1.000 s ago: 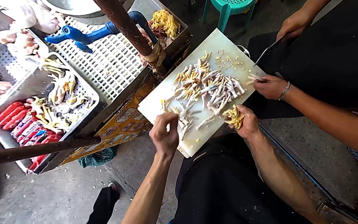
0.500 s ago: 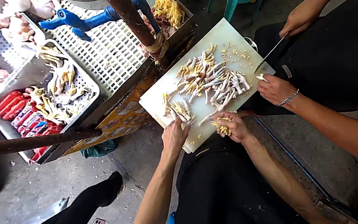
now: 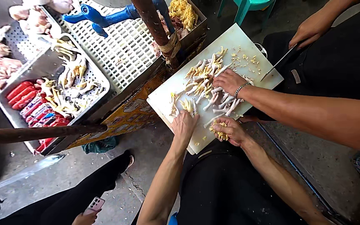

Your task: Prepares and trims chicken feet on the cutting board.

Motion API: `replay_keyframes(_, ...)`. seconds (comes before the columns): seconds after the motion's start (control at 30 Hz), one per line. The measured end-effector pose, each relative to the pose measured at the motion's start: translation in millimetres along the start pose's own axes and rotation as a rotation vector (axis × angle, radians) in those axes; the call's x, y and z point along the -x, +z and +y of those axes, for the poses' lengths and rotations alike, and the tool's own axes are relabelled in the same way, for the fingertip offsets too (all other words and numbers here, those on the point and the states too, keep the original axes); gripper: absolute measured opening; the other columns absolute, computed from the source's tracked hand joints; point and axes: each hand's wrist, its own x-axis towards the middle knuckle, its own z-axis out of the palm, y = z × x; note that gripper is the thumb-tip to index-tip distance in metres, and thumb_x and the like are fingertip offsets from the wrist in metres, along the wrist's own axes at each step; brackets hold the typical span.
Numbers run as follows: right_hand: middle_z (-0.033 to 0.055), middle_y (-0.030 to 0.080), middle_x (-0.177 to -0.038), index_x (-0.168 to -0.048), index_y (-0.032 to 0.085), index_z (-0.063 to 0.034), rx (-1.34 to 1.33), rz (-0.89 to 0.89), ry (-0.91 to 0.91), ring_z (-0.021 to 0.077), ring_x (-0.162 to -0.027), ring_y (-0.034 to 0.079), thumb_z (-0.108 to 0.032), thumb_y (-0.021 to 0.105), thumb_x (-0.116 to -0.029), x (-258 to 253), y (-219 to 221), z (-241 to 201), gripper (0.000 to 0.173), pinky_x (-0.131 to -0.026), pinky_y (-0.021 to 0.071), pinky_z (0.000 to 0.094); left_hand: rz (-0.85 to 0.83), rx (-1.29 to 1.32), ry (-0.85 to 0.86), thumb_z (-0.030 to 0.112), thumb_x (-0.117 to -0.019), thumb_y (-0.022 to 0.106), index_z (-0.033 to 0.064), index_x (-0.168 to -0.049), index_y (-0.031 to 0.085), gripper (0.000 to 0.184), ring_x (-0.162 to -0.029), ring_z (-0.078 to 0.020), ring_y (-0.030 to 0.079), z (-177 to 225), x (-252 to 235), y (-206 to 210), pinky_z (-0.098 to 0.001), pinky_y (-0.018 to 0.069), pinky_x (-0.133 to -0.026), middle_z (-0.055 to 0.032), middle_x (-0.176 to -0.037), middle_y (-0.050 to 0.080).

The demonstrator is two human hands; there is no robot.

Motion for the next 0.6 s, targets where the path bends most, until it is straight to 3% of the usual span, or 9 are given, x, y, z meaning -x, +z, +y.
replay_keyframes(0.13,0.0057,0.070,-0.079,-0.104,0.063,-0.0019,0.003,0.012,-0.011,0.0123,-0.060,0.066,-0.012,0.062,-0.0978,-0.9,0.1,0.2,0.012,-0.053,0.0558,0.0254,-0.025,0.004,0.051,0.040,-0.1012,0.056,-0.0002,-0.115,0.063,0.043,-0.102,-0.0444,0.068,4.1,-7.2,-0.3,-0.0635,0.0518,-0.083,-0.0248,-0.102,0.070)
replay_keyframes(0.23,0.0073,0.070,-0.081,-0.108,0.064,0.0005,-0.017,0.038,-0.024,0.0128,-0.062,0.067,-0.009,0.062,-0.0982,-1.4,1.6,-1.7,0.014,-0.054,0.0566,0.0253,-0.075,0.036,0.143,0.029,-0.1026,0.053,0.0014,-0.109,0.066,0.032,-0.101,-0.0445,0.068,-11.6,-7.9,-10.4,-0.0648,0.0513,-0.084,-0.0242,-0.099,0.070)
replay_keyframes(0.3,0.0084,0.071,-0.085,-0.114,0.064,0.0011,-0.032,0.044,-0.051,0.0137,-0.066,0.068,-0.009,0.062,-0.0972,-4.0,3.0,-3.9,0.020,-0.058,0.0583,0.0266,-0.126,0.153,0.246,0.027,-0.1042,0.051,0.0024,-0.099,0.067,0.030,-0.088,-0.0391,0.068,-21.5,-2.4,-25.1,-0.0613,0.0522,-0.078,-0.0199,-0.087,0.068)
replay_keyframes(0.33,0.0090,0.070,-0.088,-0.118,0.063,0.0010,-0.057,0.036,-0.063,0.0143,-0.069,0.068,-0.010,0.063,-0.0967,-4.9,3.9,-4.3,0.024,-0.060,0.0585,0.0272,-0.187,0.266,0.321,0.027,-0.1057,0.050,0.0038,-0.094,0.067,0.031,-0.076,-0.0305,0.066,-26.2,3.5,-32.4,-0.0535,0.0524,-0.072,-0.0134,-0.078,0.065)
replay_keyframes(0.4,0.0094,0.070,-0.092,-0.127,0.059,-0.0016,-0.130,-0.032,-0.101,0.0147,-0.072,0.067,-0.015,0.066,-0.0938,-8.4,4.7,-2.9,0.037,-0.064,0.0580,0.0281,-0.443,0.618,0.477,0.022,-0.1064,0.046,0.0080,-0.084,0.065,0.032,-0.061,-0.0089,0.055,-32.3,19.6,-41.9,-0.0302,0.0474,-0.060,0.0028,-0.068,0.058)
replay_keyframes(0.43,0.0084,0.071,-0.095,-0.131,0.057,-0.0049,-0.148,-0.094,-0.136,0.0143,-0.075,0.068,-0.019,0.071,-0.0908,-10.6,4.9,-2.1,0.045,-0.066,0.0578,0.0286,-0.636,0.798,0.535,0.020,-0.1049,0.042,0.0122,-0.081,0.062,0.032,-0.059,-0.0026,0.051,-33.4,26.0,-40.5,-0.0233,0.0441,-0.057,0.0085,-0.067,0.056)
replay_keyframes(0.5,0.0056,0.072,-0.106,-0.135,0.060,-0.0090,-0.118,-0.223,-0.255,0.0113,-0.083,0.068,-0.027,0.081,-0.0859,-13.5,7.4,-2.4,0.056,-0.072,0.0588,0.0287,-0.972,1.065,0.594,0.024,-0.1026,0.039,0.0198,-0.076,0.058,0.034,-0.057,0.0013,0.048,-30.7,32.1,-26.1,-0.0187,0.0406,-0.053,0.0127,-0.065,0.053)
replay_keyframes(0.53,0.0045,0.071,-0.109,-0.132,0.063,-0.0078,-0.060,-0.267,-0.334,0.0099,-0.087,0.068,-0.026,0.081,-0.0870,-13.9,9.4,-3.2,0.051,-0.076,0.0592,0.0289,-1.088,1.169,0.578,0.026,-0.1028,0.040,0.0222,-0.074,0.057,0.033,-0.055,0.0012,0.048,-29.3,33.9,-16.9,-0.0181,0.0408,-0.052,0.0129,-0.064,0.053)
replay_keyframes(0.6,0.0043,0.072,-0.103,-0.114,0.070,-0.0034,0.117,-0.245,-0.497,0.0082,-0.082,0.067,-0.020,0.077,-0.0908,-13.0,12.4,-5.2,0.029,-0.072,0.0583,0.0276,-1.189,1.336,0.482,0.030,-0.1033,0.042,0.0236,-0.073,0.056,0.033,-0.052,0.0004,0.047,-28.3,37.9,-1.9,-0.0181,0.0413,-0.050,0.0121,-0.061,0.051)
